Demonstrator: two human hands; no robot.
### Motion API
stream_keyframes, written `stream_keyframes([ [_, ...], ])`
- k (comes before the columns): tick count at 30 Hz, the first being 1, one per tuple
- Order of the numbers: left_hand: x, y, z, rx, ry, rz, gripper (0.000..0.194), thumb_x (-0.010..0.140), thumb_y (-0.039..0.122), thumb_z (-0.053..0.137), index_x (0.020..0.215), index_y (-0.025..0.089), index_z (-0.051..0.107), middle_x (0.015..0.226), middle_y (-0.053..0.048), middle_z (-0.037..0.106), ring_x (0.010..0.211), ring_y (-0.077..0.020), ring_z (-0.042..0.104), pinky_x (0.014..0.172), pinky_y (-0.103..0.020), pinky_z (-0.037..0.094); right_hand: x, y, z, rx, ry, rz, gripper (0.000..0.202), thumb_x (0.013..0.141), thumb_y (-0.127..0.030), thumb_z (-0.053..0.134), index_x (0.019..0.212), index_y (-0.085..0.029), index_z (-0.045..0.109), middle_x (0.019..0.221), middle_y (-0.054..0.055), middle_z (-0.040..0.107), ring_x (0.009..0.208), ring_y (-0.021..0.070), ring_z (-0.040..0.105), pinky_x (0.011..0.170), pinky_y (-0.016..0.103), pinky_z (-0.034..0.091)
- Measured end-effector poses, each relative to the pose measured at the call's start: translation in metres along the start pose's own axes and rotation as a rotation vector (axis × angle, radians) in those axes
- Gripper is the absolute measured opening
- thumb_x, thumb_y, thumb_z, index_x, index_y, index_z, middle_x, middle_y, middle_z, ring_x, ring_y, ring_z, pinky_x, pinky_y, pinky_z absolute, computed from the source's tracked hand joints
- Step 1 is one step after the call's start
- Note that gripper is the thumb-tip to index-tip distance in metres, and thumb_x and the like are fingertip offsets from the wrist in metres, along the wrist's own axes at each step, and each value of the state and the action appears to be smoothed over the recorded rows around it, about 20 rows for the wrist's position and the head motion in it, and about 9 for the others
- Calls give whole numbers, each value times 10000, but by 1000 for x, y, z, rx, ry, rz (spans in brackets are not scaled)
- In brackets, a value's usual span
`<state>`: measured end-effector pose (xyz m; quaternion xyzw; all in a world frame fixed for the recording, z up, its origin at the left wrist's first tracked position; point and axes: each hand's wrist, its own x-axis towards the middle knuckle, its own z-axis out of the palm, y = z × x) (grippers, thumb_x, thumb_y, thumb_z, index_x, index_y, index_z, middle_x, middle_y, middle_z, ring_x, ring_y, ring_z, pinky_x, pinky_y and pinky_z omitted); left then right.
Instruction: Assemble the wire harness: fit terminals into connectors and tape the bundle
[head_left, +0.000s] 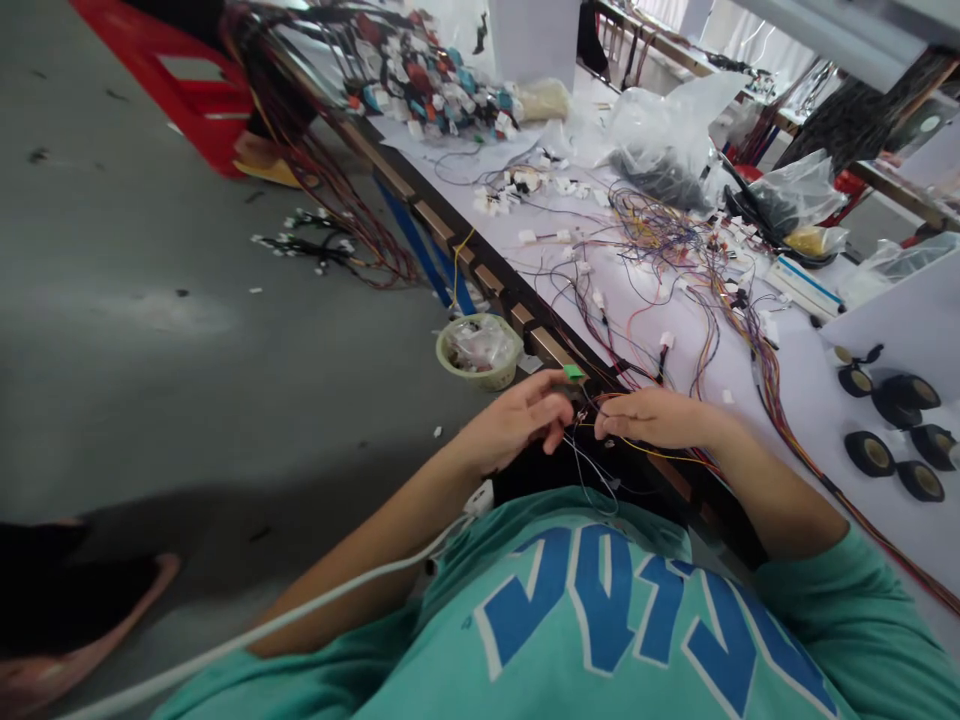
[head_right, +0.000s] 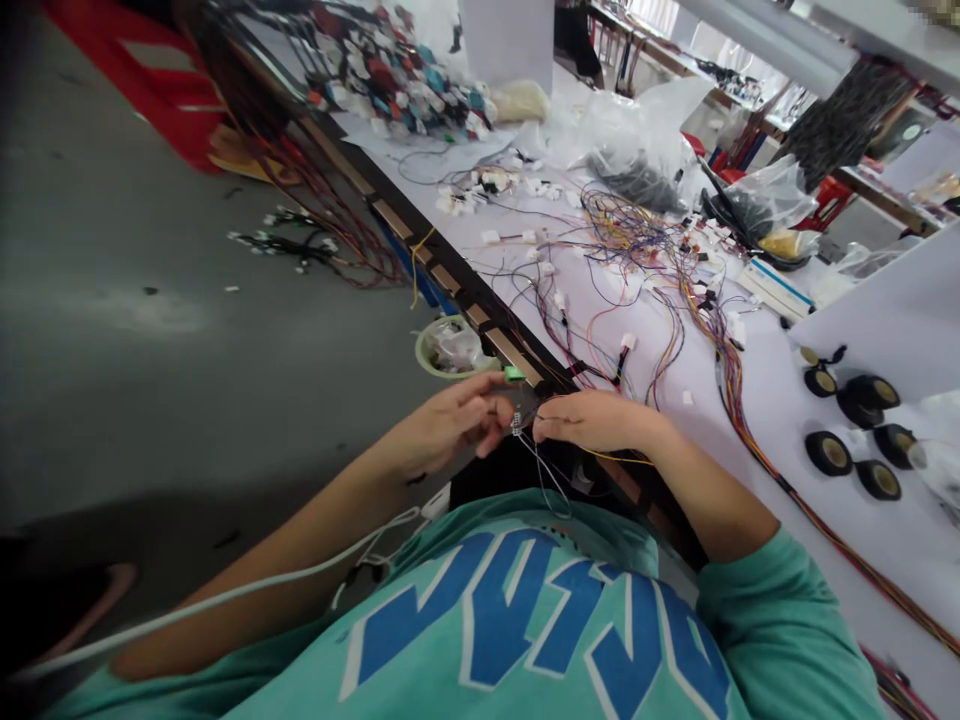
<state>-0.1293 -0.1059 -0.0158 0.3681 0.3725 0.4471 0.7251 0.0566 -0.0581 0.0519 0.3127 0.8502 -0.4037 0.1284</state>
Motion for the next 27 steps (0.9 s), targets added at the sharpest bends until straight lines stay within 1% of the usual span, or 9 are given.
stream_keyframes([
  [3,6,10,6,-106,13,25,370,620,431,714,662,160,466,479,73,496,281,-15,353,317,-149,241,2,-7,2,-19,-20,-3,256,888,-242,360,882,-148,599,865,46,623,806,138,566,765,255,422],
  [8,14,13,-2,-210,-65,-66,377,575,350,754,554,144,439,420,73,447,262,-11,331,296,-144,254,4,-7,4,38,-30,-112,236,879,-200,376,831,-164,603,870,33,650,804,123,581,758,237,429],
  [10,15,14,-5,-228,-80,-87,353,562,326,754,546,136,458,434,60,475,264,-18,359,295,-145,266,6,-4,4,67,-44,-144,236,875,-193,382,819,-166,609,866,29,658,796,119,584,748,233,431],
  [15,16,17,-5,-222,-53,-86,292,548,313,759,679,139,564,566,36,592,279,-31,414,258,-140,254,14,-2,6,63,-98,-148,245,880,-210,379,854,-162,618,867,27,663,775,117,581,733,238,427],
  [19,17,16,-7,-200,-33,-61,365,480,377,803,570,121,558,534,36,573,254,-19,392,234,-131,243,12,0,0,84,-142,-196,265,885,-237,368,943,-152,612,928,44,654,815,119,576,759,242,426],
  [21,17,14,-11,-205,-16,-33,393,468,409,804,545,119,550,526,31,572,242,-12,375,224,-125,227,6,8,-10,120,-60,-222,260,867,-272,407,999,-156,599,982,52,639,869,125,567,786,243,422],
  [22,17,13,-13,-212,-18,-18,398,469,415,803,538,120,544,522,30,568,235,-6,358,218,-121,211,2,14,-16,124,27,-194,265,855,-294,427,1012,-160,593,988,54,634,877,131,563,785,249,422],
  [25,17,10,-19,-245,-44,18,381,507,412,788,535,124,541,517,32,553,228,11,317,211,-110,181,-5,35,-30,47,345,65,239,839,-288,415,928,-174,605,852,35,642,780,142,566,709,265,417],
  [27,17,8,-22,-261,-50,33,357,535,401,778,543,128,549,520,33,547,232,14,315,212,-109,190,-3,47,-32,-39,421,193,195,805,-225,431,845,-177,616,775,23,643,726,144,563,676,265,400],
])
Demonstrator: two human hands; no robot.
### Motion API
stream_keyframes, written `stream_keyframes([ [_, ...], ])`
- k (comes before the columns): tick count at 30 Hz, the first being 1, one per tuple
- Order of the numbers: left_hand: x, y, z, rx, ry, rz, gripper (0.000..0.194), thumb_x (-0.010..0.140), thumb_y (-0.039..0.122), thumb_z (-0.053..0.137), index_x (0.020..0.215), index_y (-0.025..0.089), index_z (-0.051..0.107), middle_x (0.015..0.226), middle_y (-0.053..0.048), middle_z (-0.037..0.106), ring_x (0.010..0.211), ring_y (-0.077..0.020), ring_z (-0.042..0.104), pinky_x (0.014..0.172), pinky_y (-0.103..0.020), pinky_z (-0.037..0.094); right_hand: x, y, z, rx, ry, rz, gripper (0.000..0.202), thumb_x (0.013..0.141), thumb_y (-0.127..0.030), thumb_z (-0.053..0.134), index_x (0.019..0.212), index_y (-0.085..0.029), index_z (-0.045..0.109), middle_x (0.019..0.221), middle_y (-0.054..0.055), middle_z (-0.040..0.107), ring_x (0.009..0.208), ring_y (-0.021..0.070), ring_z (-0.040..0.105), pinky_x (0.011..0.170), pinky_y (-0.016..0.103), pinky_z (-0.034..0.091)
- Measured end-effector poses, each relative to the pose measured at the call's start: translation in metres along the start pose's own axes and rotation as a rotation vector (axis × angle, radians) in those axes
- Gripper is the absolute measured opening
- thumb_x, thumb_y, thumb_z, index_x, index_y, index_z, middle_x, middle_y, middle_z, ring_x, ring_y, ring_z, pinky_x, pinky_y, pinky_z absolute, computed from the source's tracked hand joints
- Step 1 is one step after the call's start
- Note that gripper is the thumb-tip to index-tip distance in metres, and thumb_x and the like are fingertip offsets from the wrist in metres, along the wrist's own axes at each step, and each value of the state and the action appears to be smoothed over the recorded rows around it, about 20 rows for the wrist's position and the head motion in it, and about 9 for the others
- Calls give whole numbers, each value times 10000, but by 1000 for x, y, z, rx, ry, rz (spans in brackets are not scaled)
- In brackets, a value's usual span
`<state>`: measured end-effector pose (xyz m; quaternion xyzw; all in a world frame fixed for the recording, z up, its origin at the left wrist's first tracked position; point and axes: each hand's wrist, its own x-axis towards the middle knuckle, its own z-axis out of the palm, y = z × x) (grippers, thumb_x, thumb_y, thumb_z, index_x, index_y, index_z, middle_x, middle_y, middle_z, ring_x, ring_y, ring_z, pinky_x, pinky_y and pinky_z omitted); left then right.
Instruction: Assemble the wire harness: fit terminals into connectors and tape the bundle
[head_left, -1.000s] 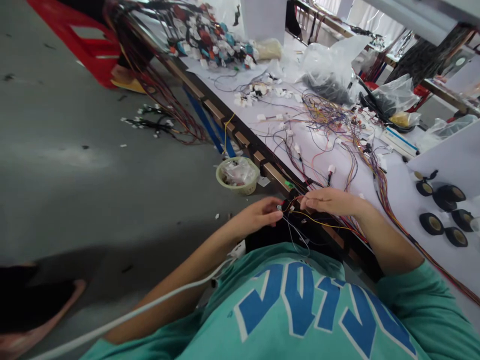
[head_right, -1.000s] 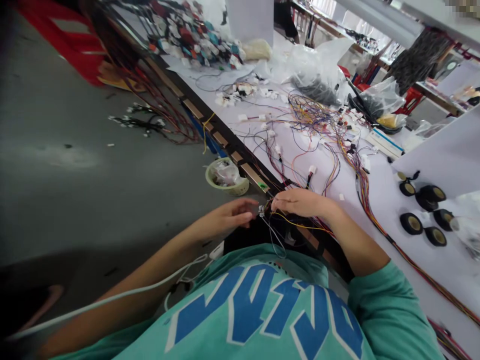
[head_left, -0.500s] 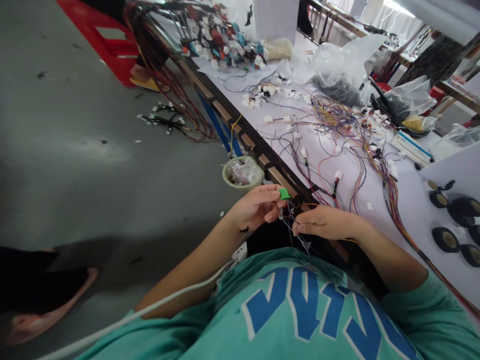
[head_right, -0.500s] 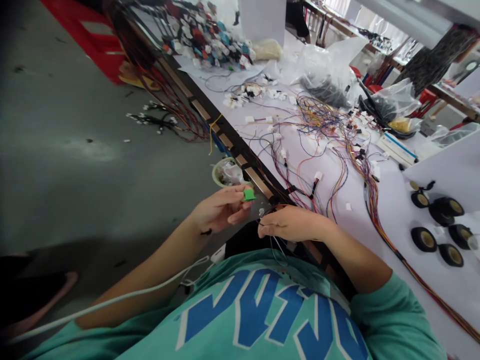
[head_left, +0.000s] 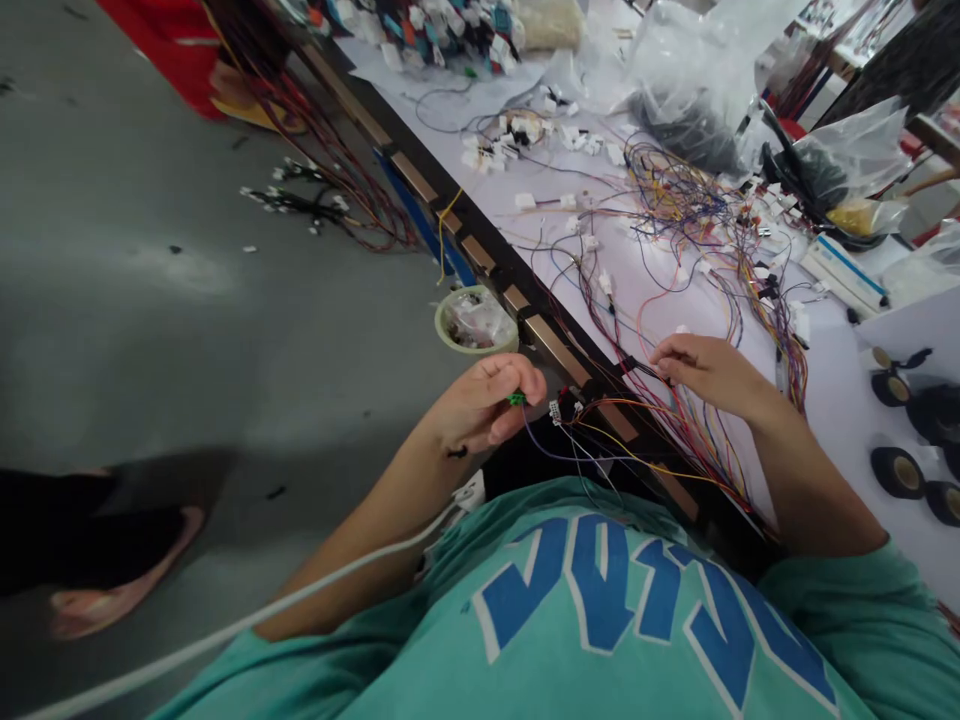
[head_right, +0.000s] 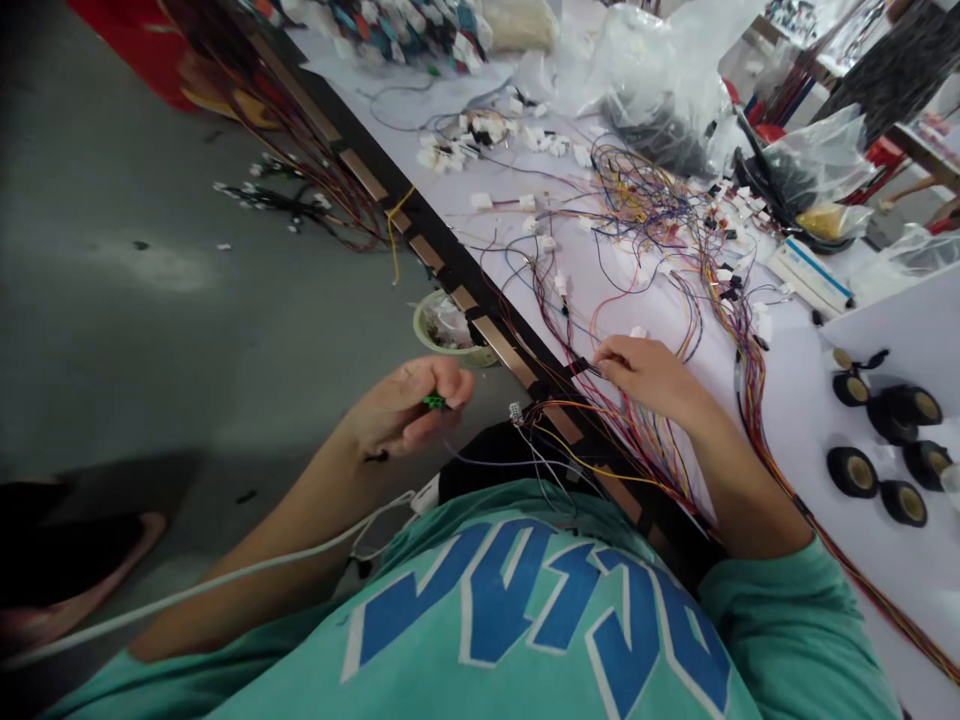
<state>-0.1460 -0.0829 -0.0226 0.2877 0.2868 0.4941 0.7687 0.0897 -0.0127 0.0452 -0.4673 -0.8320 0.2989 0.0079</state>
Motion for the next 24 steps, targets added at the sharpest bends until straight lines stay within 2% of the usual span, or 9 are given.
stream_keyframes([
  [3,1,-1,-2,9,25,-12,350,533,391,780,537,127,550,522,32,546,225,9,319,207,-118,200,9,2,11,-117,-33,42,182,773,-186,450,777,-190,632,764,28,657,712,147,565,652,266,373],
  [8,2,-3,1,13,43,-47,366,508,400,789,522,123,549,516,31,549,219,6,318,207,-123,179,21,-15,30,-289,-33,192,222,799,-329,460,791,-196,638,774,69,659,712,183,554,556,278,291],
  [10,3,-3,1,10,36,-46,363,506,392,792,523,122,550,517,29,554,223,6,324,207,-121,180,23,-18,32,-311,-12,221,201,786,-322,473,764,-195,628,760,72,651,690,178,541,545,279,272],
  [14,5,-6,-2,-4,34,-41,363,520,391,787,532,118,549,526,25,563,225,8,325,207,-117,199,24,-12,32,-153,-7,233,137,750,-258,487,701,-185,592,687,38,613,630,141,507,565,268,300],
  [18,6,-9,-5,-18,25,-47,361,537,397,779,536,116,552,533,25,565,227,8,326,216,-119,193,25,-3,31,76,17,176,93,714,-226,502,665,-174,562,639,1,568,595,108,474,581,247,327],
  [24,8,-11,-6,-40,-2,-49,366,554,389,774,546,105,543,543,33,570,231,15,343,226,-101,214,25,1,29,204,39,130,88,669,-205,501,593,-167,525,567,-31,518,570,93,447,579,238,318],
])
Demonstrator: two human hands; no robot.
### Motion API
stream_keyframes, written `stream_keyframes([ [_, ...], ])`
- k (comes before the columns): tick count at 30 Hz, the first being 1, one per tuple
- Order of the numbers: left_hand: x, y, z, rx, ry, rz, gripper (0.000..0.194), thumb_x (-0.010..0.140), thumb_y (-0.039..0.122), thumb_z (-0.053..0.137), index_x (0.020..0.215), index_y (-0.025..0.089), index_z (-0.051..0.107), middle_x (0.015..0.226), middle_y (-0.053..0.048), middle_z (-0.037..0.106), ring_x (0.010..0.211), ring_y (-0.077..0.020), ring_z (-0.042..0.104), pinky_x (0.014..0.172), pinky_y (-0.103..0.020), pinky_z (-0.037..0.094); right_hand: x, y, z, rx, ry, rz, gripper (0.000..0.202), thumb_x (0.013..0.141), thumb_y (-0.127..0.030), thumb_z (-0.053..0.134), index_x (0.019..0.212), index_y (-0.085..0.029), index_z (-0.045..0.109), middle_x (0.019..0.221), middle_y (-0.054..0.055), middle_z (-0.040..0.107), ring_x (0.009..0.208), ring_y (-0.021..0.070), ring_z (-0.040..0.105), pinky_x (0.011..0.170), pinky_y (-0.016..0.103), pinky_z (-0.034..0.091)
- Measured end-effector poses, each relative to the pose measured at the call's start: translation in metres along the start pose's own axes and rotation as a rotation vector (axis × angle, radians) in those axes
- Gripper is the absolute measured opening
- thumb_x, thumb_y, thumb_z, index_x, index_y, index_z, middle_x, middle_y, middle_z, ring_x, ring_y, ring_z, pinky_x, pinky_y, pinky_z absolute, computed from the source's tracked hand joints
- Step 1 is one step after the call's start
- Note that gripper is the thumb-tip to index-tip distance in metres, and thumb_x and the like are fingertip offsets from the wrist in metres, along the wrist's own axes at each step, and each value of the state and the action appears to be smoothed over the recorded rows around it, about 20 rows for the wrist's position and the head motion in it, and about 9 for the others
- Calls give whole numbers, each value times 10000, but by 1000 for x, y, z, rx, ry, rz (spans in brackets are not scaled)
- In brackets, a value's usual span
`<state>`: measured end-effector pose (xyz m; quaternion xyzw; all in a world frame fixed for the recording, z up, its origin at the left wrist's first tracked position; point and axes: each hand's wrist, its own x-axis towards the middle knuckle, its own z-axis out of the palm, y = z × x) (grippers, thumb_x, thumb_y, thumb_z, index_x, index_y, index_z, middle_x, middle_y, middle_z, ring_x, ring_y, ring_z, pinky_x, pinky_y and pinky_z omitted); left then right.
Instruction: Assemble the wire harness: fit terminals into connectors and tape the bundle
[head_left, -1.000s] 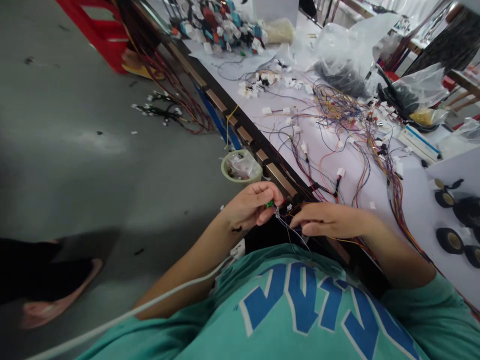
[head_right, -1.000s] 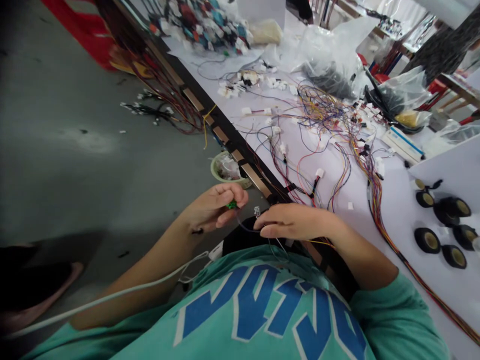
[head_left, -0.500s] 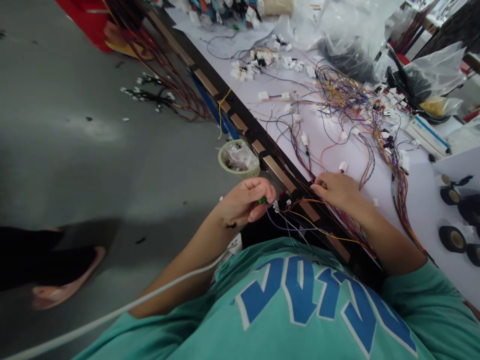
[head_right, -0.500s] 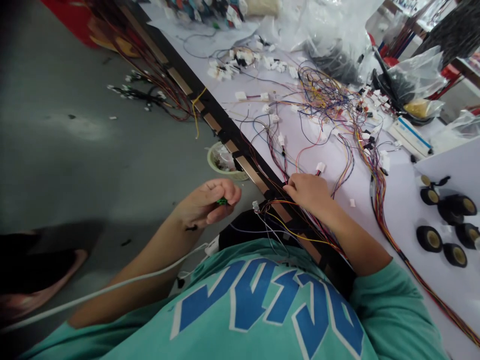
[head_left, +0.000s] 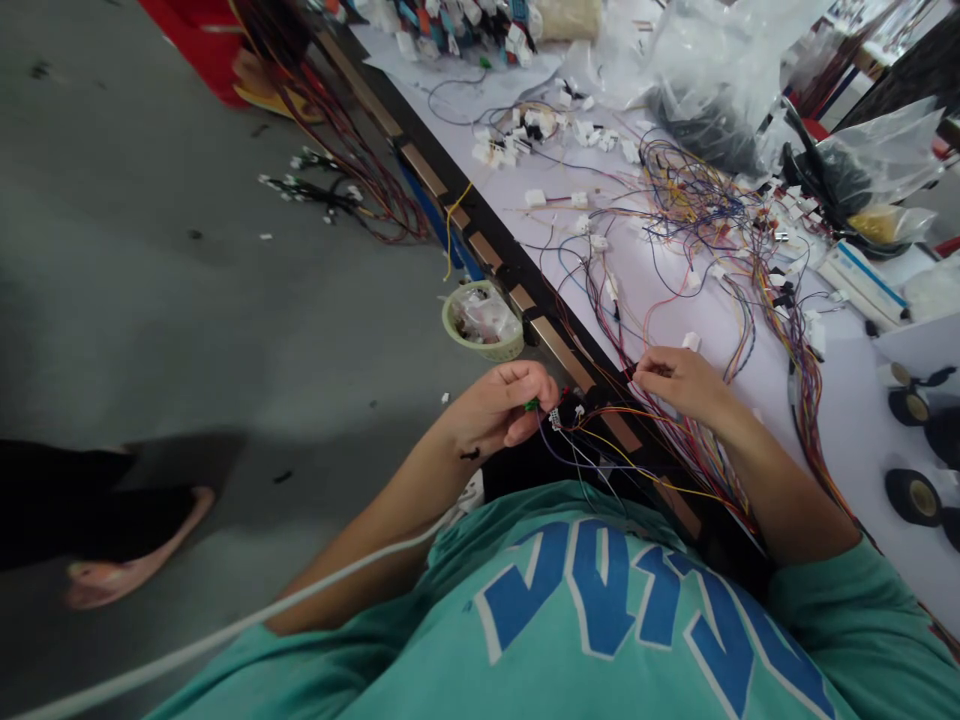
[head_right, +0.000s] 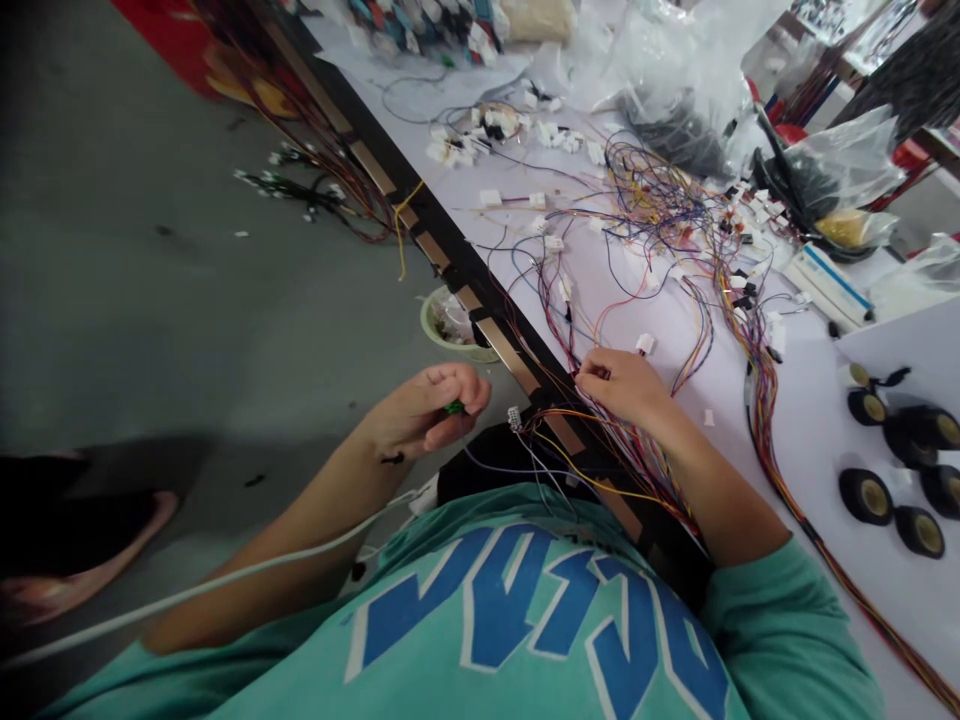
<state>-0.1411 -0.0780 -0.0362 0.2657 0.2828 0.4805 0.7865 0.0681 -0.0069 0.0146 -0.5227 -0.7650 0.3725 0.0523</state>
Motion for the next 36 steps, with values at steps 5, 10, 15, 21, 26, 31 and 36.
stream_keyframes([
  [5,2,-4,-3,0,-15,-9,382,567,395,765,545,106,515,550,40,564,235,13,362,229,-97,228,-1,-1,-2,105,35,33,108,666,-183,459,560,-170,475,477,-50,464,485,74,405,540,227,310],
  [10,0,-3,1,23,17,-20,398,565,400,761,549,108,492,544,54,555,243,23,365,239,-85,233,1,2,-2,123,96,153,42,650,-166,485,608,-165,492,514,-35,536,435,62,414,509,223,326],
  [15,-1,0,7,50,90,-74,443,490,433,791,530,106,494,519,69,558,229,23,354,231,-88,219,3,7,-2,185,103,198,42,632,-140,510,664,-163,496,546,-35,554,419,60,440,477,213,340],
  [21,2,-4,4,86,89,-72,454,486,453,784,523,114,483,515,60,534,223,18,334,222,-102,204,2,9,-3,266,109,109,125,642,-133,540,751,-170,492,554,-55,546,445,55,445,471,195,351],
  [26,2,-5,6,97,52,-68,434,504,435,783,508,113,492,507,59,528,226,23,332,227,-96,207,-1,5,-7,389,46,130,138,651,-102,550,766,-160,501,568,-51,567,444,45,458,434,169,356],
  [31,1,-6,7,112,74,-78,433,503,450,779,510,111,509,499,66,534,222,29,324,242,-90,234,-2,5,-6,489,-42,94,167,683,-89,537,841,-145,535,609,-32,611,448,38,472,423,153,379],
  [36,5,-7,12,194,127,-123,438,492,461,777,539,117,510,503,64,538,232,13,351,246,-105,230,1,6,4,484,-112,20,157,698,-93,560,847,-140,571,599,-40,594,460,40,494,451,159,421],
])
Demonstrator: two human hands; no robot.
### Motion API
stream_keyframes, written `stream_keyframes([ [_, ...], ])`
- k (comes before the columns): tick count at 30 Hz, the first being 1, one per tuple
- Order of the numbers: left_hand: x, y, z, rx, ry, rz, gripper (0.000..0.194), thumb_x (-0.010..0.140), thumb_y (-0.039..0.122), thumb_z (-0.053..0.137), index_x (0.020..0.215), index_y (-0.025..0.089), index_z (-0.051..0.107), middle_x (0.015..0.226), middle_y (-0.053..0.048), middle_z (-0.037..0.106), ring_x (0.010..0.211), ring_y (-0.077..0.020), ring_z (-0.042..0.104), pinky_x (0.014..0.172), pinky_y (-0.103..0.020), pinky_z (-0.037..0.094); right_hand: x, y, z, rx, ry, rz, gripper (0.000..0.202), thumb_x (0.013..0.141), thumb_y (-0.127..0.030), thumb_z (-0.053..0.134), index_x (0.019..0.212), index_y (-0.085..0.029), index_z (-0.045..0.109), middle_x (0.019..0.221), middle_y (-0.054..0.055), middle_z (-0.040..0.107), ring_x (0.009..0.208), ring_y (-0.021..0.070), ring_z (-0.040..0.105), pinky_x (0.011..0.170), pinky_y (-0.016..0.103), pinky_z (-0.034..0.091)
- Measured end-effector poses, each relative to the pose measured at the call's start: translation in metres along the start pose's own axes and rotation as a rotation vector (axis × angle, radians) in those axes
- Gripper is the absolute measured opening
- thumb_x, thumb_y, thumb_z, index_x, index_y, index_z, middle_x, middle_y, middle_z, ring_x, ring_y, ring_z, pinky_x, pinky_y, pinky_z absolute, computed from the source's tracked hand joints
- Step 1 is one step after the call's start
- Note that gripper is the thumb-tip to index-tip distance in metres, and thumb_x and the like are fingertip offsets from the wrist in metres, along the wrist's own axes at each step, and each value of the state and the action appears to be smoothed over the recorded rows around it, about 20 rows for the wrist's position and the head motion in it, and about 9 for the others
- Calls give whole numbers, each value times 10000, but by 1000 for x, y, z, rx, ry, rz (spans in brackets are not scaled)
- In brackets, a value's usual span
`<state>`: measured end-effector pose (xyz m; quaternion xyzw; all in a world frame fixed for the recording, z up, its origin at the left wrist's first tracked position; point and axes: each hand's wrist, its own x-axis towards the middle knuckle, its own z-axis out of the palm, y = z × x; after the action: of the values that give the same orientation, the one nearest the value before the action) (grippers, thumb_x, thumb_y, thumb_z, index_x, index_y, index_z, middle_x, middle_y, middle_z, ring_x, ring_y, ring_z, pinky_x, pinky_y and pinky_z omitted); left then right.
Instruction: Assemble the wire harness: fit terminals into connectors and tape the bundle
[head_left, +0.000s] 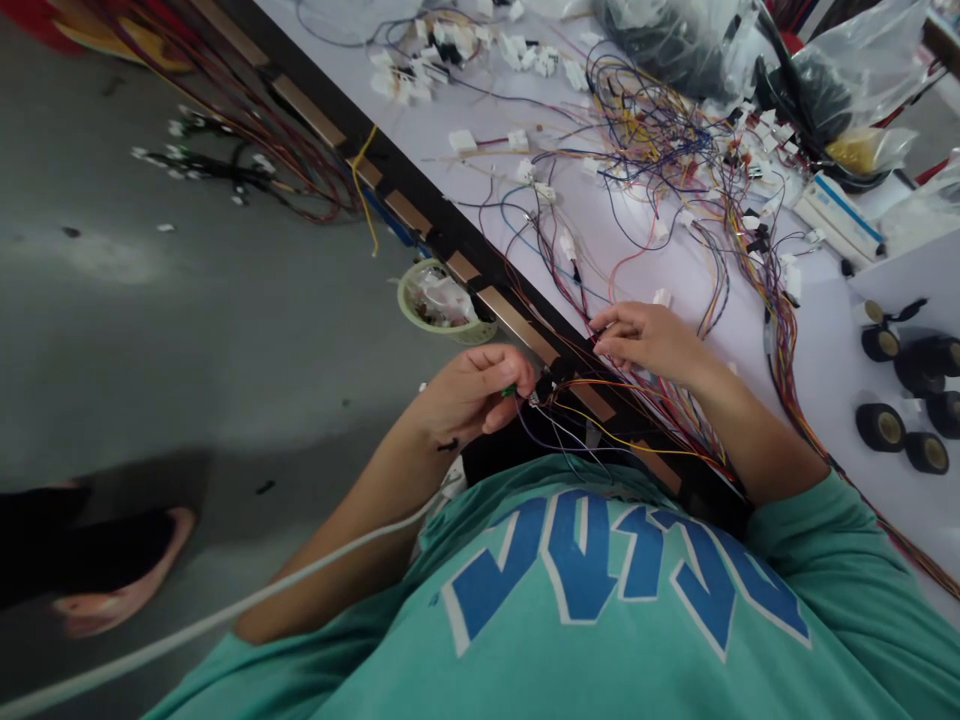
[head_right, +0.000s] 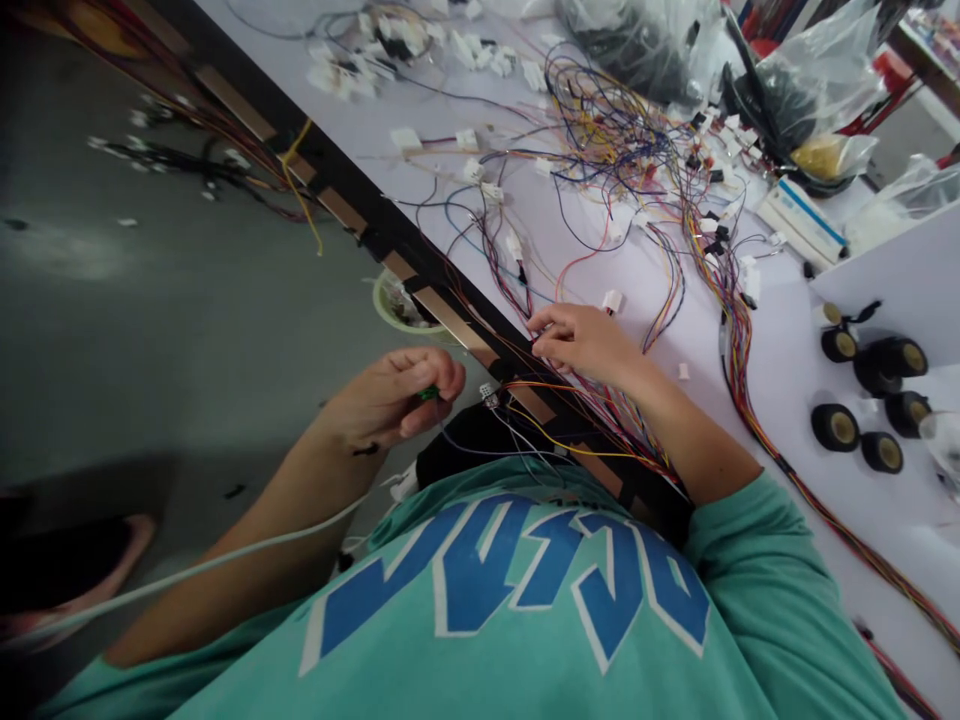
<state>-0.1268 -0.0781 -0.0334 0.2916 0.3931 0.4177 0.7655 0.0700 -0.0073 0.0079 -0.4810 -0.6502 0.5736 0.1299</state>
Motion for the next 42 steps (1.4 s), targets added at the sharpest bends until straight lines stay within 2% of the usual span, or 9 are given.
stream_keyframes([
  [5,7,1,15,172,64,-25,305,588,355,715,700,145,524,508,67,527,269,-23,399,253,-129,250,0,-1,0,-130,-50,-23,154,764,-99,480,839,-136,610,534,-43,554,437,48,503,467,172,432],
  [8,12,-1,22,247,45,-9,271,612,326,684,732,148,519,528,64,520,296,-21,407,275,-130,274,-4,-2,-6,-243,-2,-10,132,764,-97,477,794,-140,598,524,-46,533,430,55,494,467,185,411],
  [12,17,1,27,334,8,17,230,648,319,641,731,151,508,544,63,503,315,-17,403,297,-132,294,-6,-4,-9,-537,85,-50,40,703,-129,586,675,-154,573,601,-23,566,534,71,500,539,206,372],
  [16,21,7,30,482,7,55,200,707,309,565,808,138,543,534,61,481,331,-31,412,320,-146,310,-8,-8,-1,-827,92,-1,66,739,-226,593,729,-162,600,664,30,606,639,125,530,579,243,343],
  [20,23,12,35,865,63,122,381,756,261,490,1109,130,552,548,46,533,382,-57,445,403,-170,368,-13,-11,5,-1004,90,29,154,804,-279,519,838,-164,615,791,86,651,751,186,574,600,274,332],
  [25,22,17,47,1406,90,134,435,780,188,442,1202,152,545,904,-71,683,701,-143,614,671,-248,466,-20,-14,3,-1084,59,62,194,795,-247,525,957,-173,603,868,89,672,790,213,593,598,277,332],
  [32,21,22,63,1715,52,15,481,831,180,353,1304,182,442,979,-109,687,842,-202,649,714,-285,477,-11,-12,-8,-909,-2,72,148,725,-134,536,825,-181,635,672,30,632,638,138,545,569,244,335],
  [37,21,19,65,1757,66,12,437,832,173,348,1234,186,517,1003,-102,685,880,-207,650,736,-291,485,-6,-4,-19,-577,9,2,76,621,-106,548,612,-176,576,557,-26,551,539,91,485,544,222,348],
  [42,22,18,63,1712,68,24,447,831,156,342,1244,182,510,1059,-95,671,923,-198,643,781,-290,485,-5,-1,-22,-140,102,75,58,542,-131,473,510,-174,452,457,-55,441,448,66,402,454,202,283],
])
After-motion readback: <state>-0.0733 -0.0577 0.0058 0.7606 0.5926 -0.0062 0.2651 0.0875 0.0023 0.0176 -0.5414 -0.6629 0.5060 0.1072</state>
